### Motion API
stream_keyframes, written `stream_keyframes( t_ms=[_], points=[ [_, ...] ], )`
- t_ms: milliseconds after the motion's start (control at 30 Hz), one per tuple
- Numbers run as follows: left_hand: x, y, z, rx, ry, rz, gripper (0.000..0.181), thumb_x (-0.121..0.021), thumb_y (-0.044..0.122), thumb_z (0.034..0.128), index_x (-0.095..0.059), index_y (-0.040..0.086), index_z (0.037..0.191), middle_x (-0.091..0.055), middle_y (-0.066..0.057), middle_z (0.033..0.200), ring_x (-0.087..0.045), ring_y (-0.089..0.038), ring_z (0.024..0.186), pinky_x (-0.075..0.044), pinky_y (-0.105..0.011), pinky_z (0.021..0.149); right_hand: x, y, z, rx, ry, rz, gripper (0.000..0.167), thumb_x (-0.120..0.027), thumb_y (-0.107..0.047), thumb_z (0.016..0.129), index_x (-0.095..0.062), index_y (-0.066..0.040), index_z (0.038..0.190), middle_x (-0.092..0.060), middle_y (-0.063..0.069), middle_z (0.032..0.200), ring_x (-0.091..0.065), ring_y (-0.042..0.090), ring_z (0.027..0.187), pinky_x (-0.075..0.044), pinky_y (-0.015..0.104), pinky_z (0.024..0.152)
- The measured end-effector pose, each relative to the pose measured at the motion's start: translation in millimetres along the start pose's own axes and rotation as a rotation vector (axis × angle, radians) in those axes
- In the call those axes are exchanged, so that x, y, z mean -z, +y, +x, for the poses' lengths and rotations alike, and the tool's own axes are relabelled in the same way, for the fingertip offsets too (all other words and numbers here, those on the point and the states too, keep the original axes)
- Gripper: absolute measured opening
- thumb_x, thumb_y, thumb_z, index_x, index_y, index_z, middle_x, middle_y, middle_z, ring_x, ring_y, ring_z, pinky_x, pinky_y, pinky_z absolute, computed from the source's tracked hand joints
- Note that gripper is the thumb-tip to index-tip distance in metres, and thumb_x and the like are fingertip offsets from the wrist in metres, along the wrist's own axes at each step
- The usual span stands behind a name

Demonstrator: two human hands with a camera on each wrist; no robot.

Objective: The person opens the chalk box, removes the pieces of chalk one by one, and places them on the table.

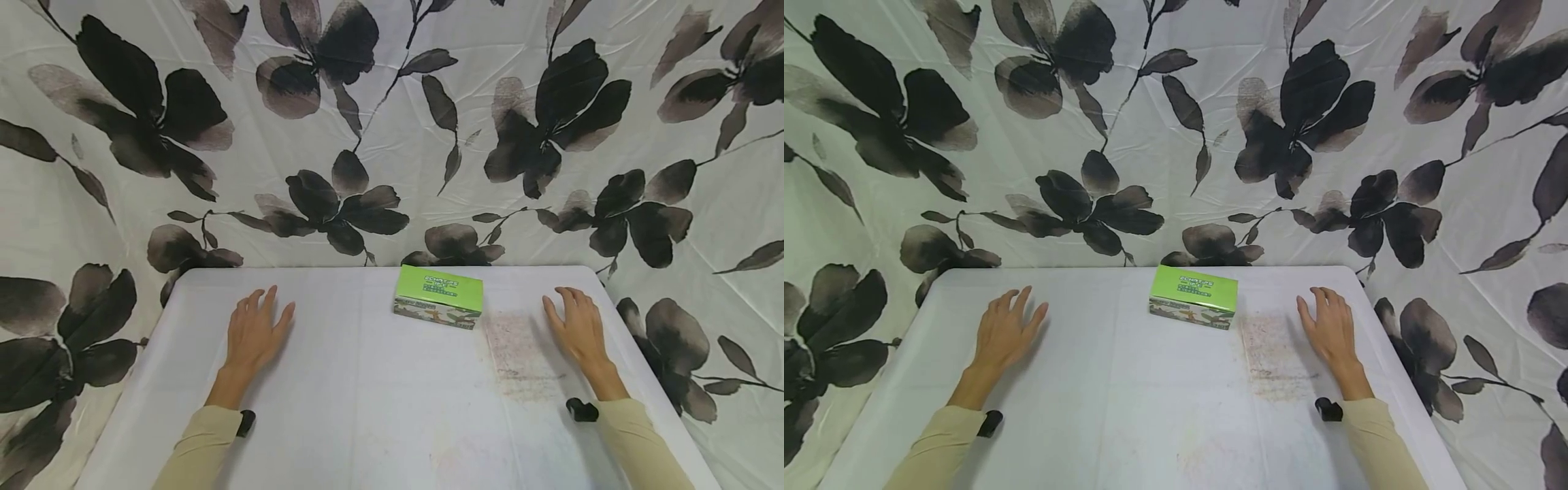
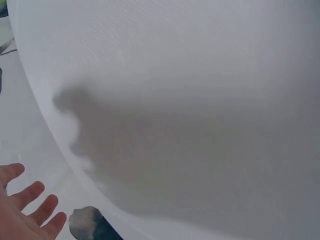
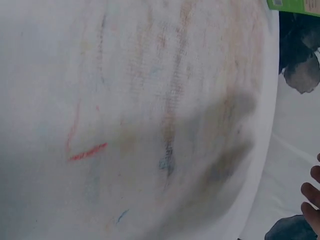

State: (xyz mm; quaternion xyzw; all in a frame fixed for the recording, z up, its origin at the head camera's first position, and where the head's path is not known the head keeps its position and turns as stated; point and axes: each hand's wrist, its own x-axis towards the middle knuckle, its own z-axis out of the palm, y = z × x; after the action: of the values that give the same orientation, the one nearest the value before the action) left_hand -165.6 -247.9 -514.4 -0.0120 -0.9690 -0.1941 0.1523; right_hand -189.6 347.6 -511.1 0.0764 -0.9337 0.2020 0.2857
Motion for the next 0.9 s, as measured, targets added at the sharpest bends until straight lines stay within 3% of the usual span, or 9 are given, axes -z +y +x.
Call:
stream_keyframes(
  t_ms=[333,633,900],
  points=[
    [-5.9,21.7,3.8,0.051,-0.072,-0.056,0.068,-0.046,0.050,0.1072,-0.045,-0.003,0.150,-0.047,-0.032,0.144,-0.044,-0.051,0.129,-0.038,-0.065,0.105,-10.3,-17.3,9.6,-0.018,0.000,0.037,0.033,-0.067,-0.021,0.099,-0.065,0.008,0.117,-0.064,0.030,0.115,-0.059,0.051,0.106,-0.046,0.064,0.089],
    [-12.5,40.1,8.5,0.070,-0.062,-0.126,0.066,-0.045,0.052,0.1072,-0.046,0.000,0.150,-0.048,-0.030,0.143,-0.045,-0.048,0.129,-0.038,-0.063,0.106,-21.7,-31.9,18.2,-0.008,0.005,0.081,0.030,-0.068,-0.020,0.099,-0.066,0.006,0.113,-0.066,0.027,0.112,-0.061,0.048,0.104,-0.048,0.061,0.088],
    [-16.5,58.9,14.5,0.075,-0.060,-0.190,0.065,-0.045,0.053,0.1065,-0.050,0.002,0.146,-0.050,-0.026,0.141,-0.048,-0.045,0.125,-0.040,-0.061,0.104,-27.1,-46.0,21.0,-0.061,-0.022,0.125,0.033,-0.064,-0.025,0.102,-0.066,0.003,0.117,-0.068,0.023,0.112,-0.063,0.041,0.100,-0.050,0.059,0.083]
  ],
)
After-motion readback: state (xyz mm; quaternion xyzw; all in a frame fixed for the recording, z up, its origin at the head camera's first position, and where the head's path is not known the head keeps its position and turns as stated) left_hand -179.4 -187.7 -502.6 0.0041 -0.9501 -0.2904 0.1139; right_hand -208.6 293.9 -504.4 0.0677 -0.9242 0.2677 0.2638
